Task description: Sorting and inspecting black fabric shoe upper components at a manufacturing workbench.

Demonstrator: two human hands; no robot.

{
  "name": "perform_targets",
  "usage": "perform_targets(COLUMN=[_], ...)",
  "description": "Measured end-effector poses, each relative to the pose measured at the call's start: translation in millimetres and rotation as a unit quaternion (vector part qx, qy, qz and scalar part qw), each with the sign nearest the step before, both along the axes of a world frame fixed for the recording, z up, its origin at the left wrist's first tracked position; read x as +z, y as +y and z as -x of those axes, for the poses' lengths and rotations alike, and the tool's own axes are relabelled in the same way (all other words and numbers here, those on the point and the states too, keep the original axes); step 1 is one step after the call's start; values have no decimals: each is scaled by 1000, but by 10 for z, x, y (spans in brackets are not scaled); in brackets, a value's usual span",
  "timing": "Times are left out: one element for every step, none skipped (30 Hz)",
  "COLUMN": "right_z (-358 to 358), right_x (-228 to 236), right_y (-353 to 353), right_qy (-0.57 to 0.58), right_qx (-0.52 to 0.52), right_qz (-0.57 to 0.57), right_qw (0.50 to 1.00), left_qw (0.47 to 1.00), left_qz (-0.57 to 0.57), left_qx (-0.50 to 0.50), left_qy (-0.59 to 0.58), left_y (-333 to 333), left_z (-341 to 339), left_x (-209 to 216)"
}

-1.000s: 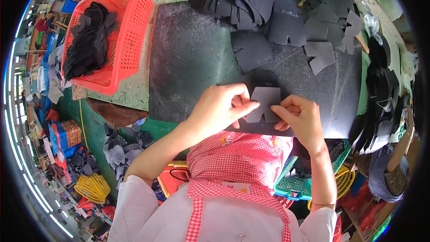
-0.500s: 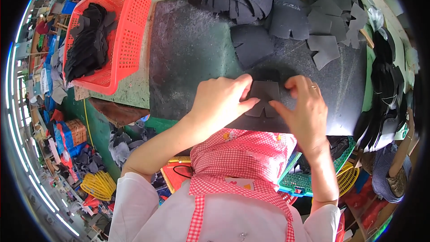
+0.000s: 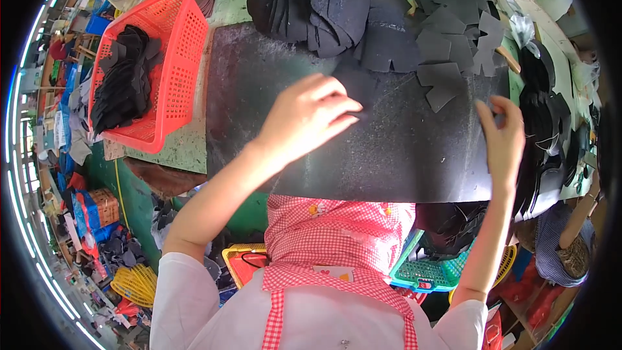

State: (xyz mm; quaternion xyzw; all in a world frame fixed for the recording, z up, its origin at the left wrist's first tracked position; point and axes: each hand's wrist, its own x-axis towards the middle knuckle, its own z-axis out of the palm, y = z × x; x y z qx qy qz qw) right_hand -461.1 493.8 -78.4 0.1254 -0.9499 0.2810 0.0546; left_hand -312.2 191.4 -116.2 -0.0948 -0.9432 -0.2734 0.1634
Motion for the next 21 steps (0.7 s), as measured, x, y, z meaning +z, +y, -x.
perform_targets(right_z=[-6,29,4,-17,-51,-25,-102,-168,-202,-214,-209,-208,-219,-319,-405,-460,-469,-468,-456,-441,-423], right_x=[-114,-236,-257,-274,-238,-192,-99,-1,58,41,7,-25,-43,-47,5,60,25,-14,41,7,-64], right_y=[-157,-280,-352,-394,-356,-254,-314,-384,-401,-367,-318,-299,-315,-447,-611,-752,-821,-872,-898,-899,-887], right_qy=[73,81,15,-55,-103,-161,-118,-74,-43,-43,-82,-121,-167,-196,-191,-185,-212,-239,-259,-258,-297], right_qx=[45,95,97,102,89,84,97,108,121,120,194,266,315,298,321,344,343,341,316,316,289], right_qz=[-9,14,50,84,158,225,315,401,389,389,430,467,458,465,416,366,321,276,130,130,210], right_qw=[996,992,994,990,978,957,937,907,912,912,878,834,814,810,829,845,857,866,904,904,885], left_qw=[1000,998,999,999,987,953,898,881,859,835,873,873,900,922,951,955,967,977,941,889,862], left_qz=[-30,-58,-28,-28,-134,-238,-374,-430,-460,-492,-441,-442,-401,-355,-290,-277,-236,-194,-306,-413,-446], left_qx=[-1,-1,-17,-14,58,130,179,173,203,227,202,203,172,146,109,100,96,92,146,197,209], left_qy=[-7,-13,10,9,-62,-131,-148,-97,-96,-97,-52,-24,13,49,7,-20,-5,9,-2,-13,120], left_y=[122,179,169,158,140,119,20,-68,-87,-80,-125,-54,38,116,166,246,293,313,285,238,169], left_z=[-14,-25,-26,-36,-47,-60,-52,4,-10,15,4,9,47,76,54,62,97,121,130,130,112], left_x=[-16,-30,-37,-27,-9,-5,-102,-108,-74,-14,-95,-96,-132,-135,-93,-77,-74,-69,-54,-26,20])
